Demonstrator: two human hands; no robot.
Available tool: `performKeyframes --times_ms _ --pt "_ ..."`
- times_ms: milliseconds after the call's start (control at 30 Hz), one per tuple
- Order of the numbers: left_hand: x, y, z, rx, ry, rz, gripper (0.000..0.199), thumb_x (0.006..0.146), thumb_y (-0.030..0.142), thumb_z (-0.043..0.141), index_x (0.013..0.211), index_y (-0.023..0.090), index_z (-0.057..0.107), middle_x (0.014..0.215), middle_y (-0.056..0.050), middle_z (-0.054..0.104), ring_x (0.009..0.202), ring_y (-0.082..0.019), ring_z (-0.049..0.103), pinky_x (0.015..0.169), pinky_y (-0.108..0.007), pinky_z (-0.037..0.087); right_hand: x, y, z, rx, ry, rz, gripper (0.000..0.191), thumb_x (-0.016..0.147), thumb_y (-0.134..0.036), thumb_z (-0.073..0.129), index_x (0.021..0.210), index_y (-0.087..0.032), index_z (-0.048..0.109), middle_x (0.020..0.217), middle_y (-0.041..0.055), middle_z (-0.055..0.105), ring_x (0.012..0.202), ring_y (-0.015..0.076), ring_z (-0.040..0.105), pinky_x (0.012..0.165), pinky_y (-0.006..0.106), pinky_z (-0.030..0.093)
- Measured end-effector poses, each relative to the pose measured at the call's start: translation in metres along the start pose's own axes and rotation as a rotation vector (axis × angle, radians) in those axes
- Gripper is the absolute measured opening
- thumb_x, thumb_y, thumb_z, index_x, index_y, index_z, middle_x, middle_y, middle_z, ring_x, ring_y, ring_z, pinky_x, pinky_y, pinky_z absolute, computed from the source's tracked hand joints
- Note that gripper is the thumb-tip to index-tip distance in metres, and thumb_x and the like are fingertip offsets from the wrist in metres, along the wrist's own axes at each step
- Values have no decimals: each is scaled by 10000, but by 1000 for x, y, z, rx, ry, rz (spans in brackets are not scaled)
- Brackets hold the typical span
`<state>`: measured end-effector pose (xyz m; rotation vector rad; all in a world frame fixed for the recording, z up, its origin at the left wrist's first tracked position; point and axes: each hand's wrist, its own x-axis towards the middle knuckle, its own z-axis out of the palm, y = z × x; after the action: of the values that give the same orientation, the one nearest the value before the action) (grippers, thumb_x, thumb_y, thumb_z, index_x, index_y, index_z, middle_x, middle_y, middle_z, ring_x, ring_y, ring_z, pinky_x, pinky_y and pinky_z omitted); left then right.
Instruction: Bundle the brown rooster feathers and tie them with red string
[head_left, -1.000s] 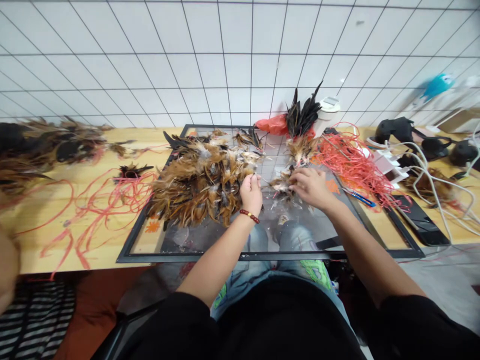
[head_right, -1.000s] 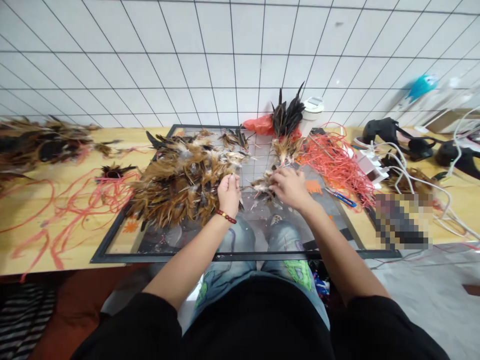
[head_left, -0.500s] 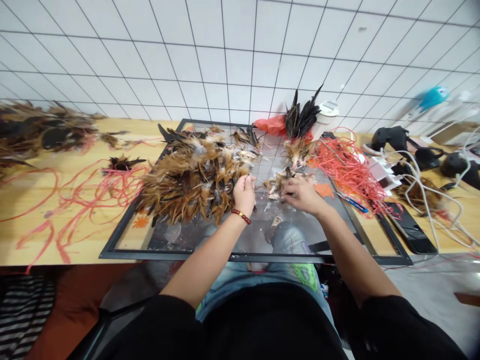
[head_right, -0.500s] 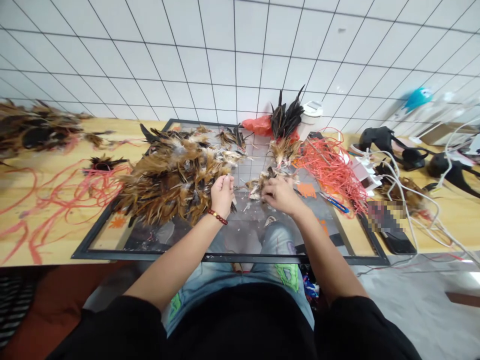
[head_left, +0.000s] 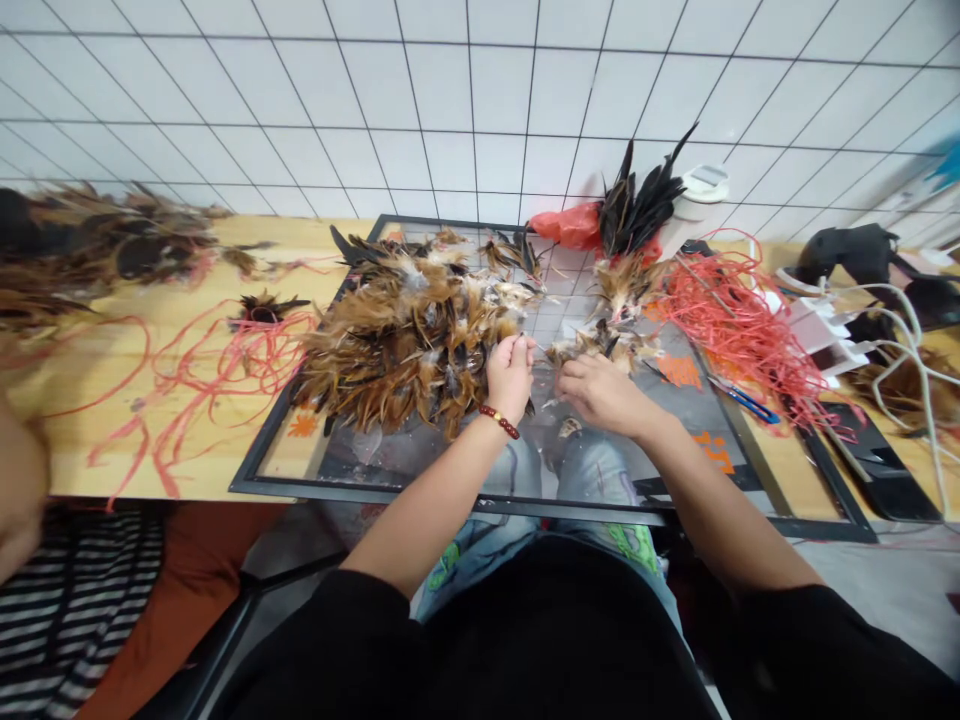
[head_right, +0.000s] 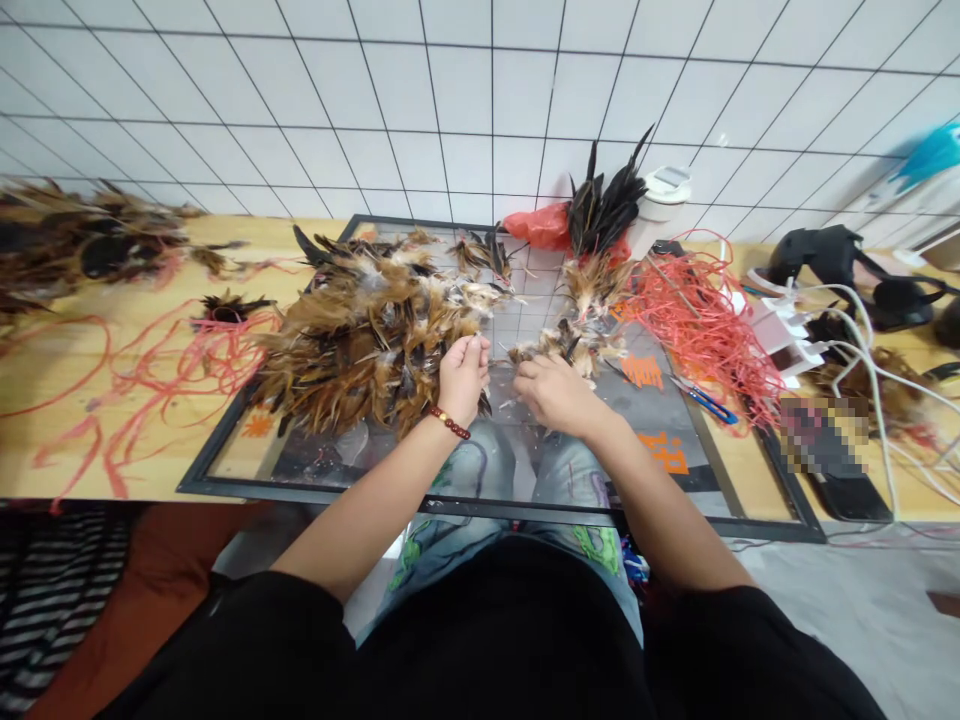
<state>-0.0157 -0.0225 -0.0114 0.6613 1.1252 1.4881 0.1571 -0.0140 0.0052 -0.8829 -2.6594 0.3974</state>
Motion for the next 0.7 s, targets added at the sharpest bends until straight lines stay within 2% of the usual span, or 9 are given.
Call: performKeyframes --times_ms 67,133,167,233,300,500,700 --pt "-4 3 3 -13 -62 -32 223 968 321 619 805 168 614 625 56 513 460 -43 358 455 -191 272 3 5 9 343 236 131 156 956 -295 582 855 -207 663 822 54 667 790 195 584 763 348 437" --pt "-6 2 5 -17 -117 -55 224 931 315 673 773 160 644 662 24 609 535 -62 483 524 -194 373 6 8 16 741 479 311 232 909 -450 673 853 -229 631 739 4 625 673 159 555 673 309 446" --pt "-7 1 6 -21 -133 -59 218 912 311 698 763 156 663 693 10 653 594 -75 542 584 -201 424 8 9 18 899 553 391 300 851 -513 738 843 -236 623 711 -14 614 630 145 541 635 295 441" --pt "-8 -4 6 -45 -147 -62 196 879 307 737 763 153 700 731 1 700 685 -94 603 696 -218 475 11 6 21 1080 583 480 414 713 -564 856 838 -240 629 690 -30 624 592 129 535 604 284 444" --pt "-8 -9 5 -81 -164 -73 190 844 326 778 785 154 724 752 5 722 714 -101 617 754 -232 483 14 0 21 1125 547 496 480 641 -559 909 879 -241 641 690 -34 650 590 122 545 608 282 457" --pt "-9 -13 6 -199 -207 -179 305 734 395 878 834 144 736 737 -12 743 713 -123 657 792 -265 493 14 -6 26 1043 558 479 484 661 -491 893 906 -242 559 627 -67 631 562 98 513 594 253 413" --pt "-11 -9 8 -227 -224 -243 239 771 315 848 860 125 734 710 -31 734 733 -151 702 771 -273 521 14 -5 33 897 543 461 387 714 -448 813 851 -246 512 616 -80 604 548 97 514 605 268 421"
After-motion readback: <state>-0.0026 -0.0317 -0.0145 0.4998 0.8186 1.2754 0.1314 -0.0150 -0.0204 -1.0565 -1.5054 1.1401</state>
